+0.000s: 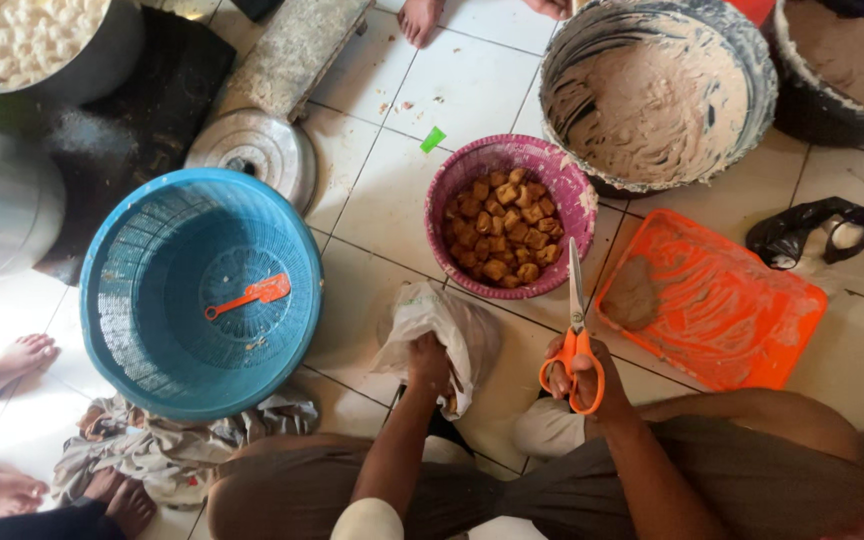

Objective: The person sits on the floor and uses orange-handled scissors to cut small, brown, fried food items from a pink basket into a white plastic bag. The person repeatedly picks up items, cuts them, and places them into the bag.

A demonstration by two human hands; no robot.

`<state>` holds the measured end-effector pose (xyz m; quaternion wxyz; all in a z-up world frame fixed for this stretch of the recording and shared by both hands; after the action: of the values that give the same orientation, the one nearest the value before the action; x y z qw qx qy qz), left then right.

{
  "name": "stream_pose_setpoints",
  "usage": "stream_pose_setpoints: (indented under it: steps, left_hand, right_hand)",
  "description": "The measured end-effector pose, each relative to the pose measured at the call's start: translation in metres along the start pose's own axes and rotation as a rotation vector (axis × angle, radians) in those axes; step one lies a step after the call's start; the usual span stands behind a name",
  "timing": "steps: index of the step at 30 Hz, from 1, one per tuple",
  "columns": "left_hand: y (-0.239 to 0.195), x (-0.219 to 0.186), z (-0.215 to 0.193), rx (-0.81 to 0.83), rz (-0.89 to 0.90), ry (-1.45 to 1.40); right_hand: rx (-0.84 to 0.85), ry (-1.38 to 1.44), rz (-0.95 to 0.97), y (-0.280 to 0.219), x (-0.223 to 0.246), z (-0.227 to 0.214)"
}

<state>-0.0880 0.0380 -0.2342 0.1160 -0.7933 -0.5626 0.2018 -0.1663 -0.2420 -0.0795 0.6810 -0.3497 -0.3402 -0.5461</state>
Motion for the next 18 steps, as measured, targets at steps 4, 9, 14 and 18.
stream_pose_setpoints:
  steps: [4,9,14,18]
  left_hand:
    - [-0.003,0.006,-0.006,0.150,0.063,0.089]
    - [0.007,0.016,-0.015,0.127,0.018,0.248]
    - [0.014,0.014,-0.014,0.156,0.016,0.247]
    - [0.017,0.014,-0.042,0.259,0.138,0.201]
  right_hand:
    - [-0.005,-0.076,-0.014,0.000,0.004,0.007]
    - [-0.029,-0.046,0.000,0.002,0.007,0.008]
    - [-0.047,-0.138,-0.045,-0.003,0.008,0.005]
    - [-0.010,-0.143,0.014,0.001,0.012,0.011]
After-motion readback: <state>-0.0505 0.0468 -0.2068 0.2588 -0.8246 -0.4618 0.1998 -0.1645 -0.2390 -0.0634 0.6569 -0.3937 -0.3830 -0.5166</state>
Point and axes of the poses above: each hand's wrist, its own y-axis towards the middle knuckle, its own z-axis out of the palm, x = y × z, the point moved 1 cm from there along y, towards the middle knuckle, and after that the axes turned 3 degrees about -y, right-handed, at the moved point
